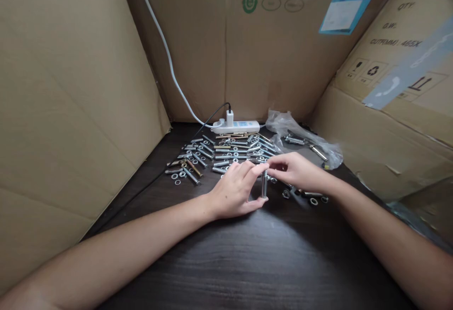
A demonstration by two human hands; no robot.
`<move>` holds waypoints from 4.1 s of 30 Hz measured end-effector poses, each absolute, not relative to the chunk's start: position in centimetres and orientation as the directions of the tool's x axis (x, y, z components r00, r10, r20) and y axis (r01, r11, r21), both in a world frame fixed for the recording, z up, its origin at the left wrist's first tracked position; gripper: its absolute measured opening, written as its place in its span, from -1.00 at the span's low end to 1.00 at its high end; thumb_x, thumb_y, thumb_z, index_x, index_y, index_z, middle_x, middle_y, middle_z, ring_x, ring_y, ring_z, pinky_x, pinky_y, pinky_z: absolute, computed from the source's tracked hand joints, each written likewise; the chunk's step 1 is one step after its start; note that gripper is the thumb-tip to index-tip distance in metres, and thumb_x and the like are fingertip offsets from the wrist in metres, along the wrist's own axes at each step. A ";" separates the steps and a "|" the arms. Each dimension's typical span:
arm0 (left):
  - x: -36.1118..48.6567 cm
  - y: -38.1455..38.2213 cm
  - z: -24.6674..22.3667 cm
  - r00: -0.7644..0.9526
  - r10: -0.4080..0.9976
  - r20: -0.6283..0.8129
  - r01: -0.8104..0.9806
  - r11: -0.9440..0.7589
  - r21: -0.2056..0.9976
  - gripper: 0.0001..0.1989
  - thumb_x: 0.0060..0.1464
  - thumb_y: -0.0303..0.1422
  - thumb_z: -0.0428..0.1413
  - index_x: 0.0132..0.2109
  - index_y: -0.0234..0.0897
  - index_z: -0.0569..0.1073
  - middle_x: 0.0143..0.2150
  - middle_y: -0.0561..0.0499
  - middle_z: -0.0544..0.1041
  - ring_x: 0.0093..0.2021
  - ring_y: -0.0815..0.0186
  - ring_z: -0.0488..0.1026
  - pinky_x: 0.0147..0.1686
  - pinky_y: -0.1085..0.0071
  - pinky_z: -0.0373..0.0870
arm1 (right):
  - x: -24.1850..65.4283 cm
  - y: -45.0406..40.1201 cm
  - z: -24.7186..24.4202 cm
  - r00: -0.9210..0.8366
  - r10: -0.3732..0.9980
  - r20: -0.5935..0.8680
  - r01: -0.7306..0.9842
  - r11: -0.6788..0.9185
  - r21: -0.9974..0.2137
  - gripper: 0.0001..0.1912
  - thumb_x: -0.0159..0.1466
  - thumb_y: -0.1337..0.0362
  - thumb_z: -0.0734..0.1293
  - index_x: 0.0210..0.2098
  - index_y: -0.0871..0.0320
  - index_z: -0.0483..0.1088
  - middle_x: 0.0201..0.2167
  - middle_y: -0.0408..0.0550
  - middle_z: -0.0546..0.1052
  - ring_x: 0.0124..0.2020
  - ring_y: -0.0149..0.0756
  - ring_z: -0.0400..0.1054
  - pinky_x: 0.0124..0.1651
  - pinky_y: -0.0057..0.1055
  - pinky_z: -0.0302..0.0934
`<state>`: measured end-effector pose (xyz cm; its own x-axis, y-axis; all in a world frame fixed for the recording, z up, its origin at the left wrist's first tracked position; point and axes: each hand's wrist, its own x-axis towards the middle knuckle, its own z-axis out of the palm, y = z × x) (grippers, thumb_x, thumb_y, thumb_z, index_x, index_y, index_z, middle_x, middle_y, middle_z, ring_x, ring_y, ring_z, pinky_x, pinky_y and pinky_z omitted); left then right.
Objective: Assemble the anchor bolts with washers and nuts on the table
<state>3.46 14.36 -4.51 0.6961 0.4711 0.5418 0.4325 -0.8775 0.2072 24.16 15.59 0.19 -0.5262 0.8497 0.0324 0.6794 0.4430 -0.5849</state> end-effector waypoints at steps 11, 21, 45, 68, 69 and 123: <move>3.6 14.4 -4.4 0.688 0.541 0.484 0.484 -0.839 0.250 -0.29 0.02 -0.12 0.11 0.21 -0.33 0.02 -0.09 -0.14 0.36 -0.13 0.13 0.31 -0.10 0.18 0.25 | 24.4 15.6 1.2 -0.485 0.873 -0.052 0.479 0.215 -0.851 -0.67 0.20 0.03 0.27 -0.35 0.18 0.47 -0.52 -0.10 0.44 -0.54 -0.42 0.24 -0.49 -0.45 0.10; 3.5 14.4 -4.2 0.686 0.544 0.483 0.420 -0.839 0.347 -0.33 0.03 -0.10 0.12 0.18 -0.29 0.06 0.01 -0.15 0.33 -0.06 0.14 0.34 -0.07 0.19 0.29 | 24.1 15.6 0.7 -0.486 0.873 -0.039 0.428 0.200 -0.881 -0.68 0.20 0.06 0.28 -0.28 0.20 0.46 -0.44 -0.08 0.49 -0.47 -0.39 0.34 -0.41 -0.43 0.23; 3.6 14.6 -4.8 0.636 0.621 0.458 0.423 -0.777 0.466 -0.28 -0.07 -0.23 0.19 0.18 -0.21 0.03 0.03 -0.08 0.36 -0.13 0.21 0.40 -0.10 0.22 0.30 | 24.0 15.1 0.1 -0.487 0.811 0.324 0.646 0.584 -0.491 -0.74 0.23 0.21 0.25 -0.21 0.14 0.54 -0.34 -0.05 0.59 -0.40 -0.31 0.42 -0.32 -0.42 0.26; 3.4 14.5 -4.8 0.684 0.461 0.565 0.399 -0.885 0.240 -0.47 0.06 -0.33 0.07 0.11 -0.30 0.01 -0.07 -0.15 0.32 -0.12 0.18 0.30 -0.16 0.22 0.27 | 26.1 16.3 0.8 -0.456 0.889 -0.030 0.850 0.425 -0.311 -0.78 0.18 0.21 0.24 -0.33 0.13 0.51 -0.61 -0.17 0.42 -0.59 -0.41 0.20 -0.49 -0.46 0.04; 3.4 14.2 -4.6 0.721 0.398 0.568 0.372 -0.913 0.168 -0.52 0.09 -0.32 0.05 0.09 -0.30 0.04 -0.10 -0.14 0.34 -0.14 0.18 0.30 -0.16 0.22 0.26 | 26.1 16.4 0.9 -0.448 0.894 -0.020 0.853 0.421 -0.308 -0.77 0.19 0.20 0.23 -0.33 0.14 0.51 -0.61 -0.16 0.42 -0.58 -0.41 0.21 -0.48 -0.46 0.05; 4.7 11.1 -4.0 0.952 0.068 0.300 0.082 -0.996 -0.033 -0.69 0.18 -0.28 -0.05 0.04 -0.30 0.21 -0.24 -0.02 0.39 -0.41 0.33 0.26 -0.45 0.37 0.18 | 26.5 16.5 1.1 -0.441 0.885 -0.151 0.880 0.393 -0.267 -0.79 0.17 0.31 0.22 -0.31 0.11 0.49 -0.57 -0.17 0.44 -0.58 -0.43 0.19 -0.48 -0.47 0.02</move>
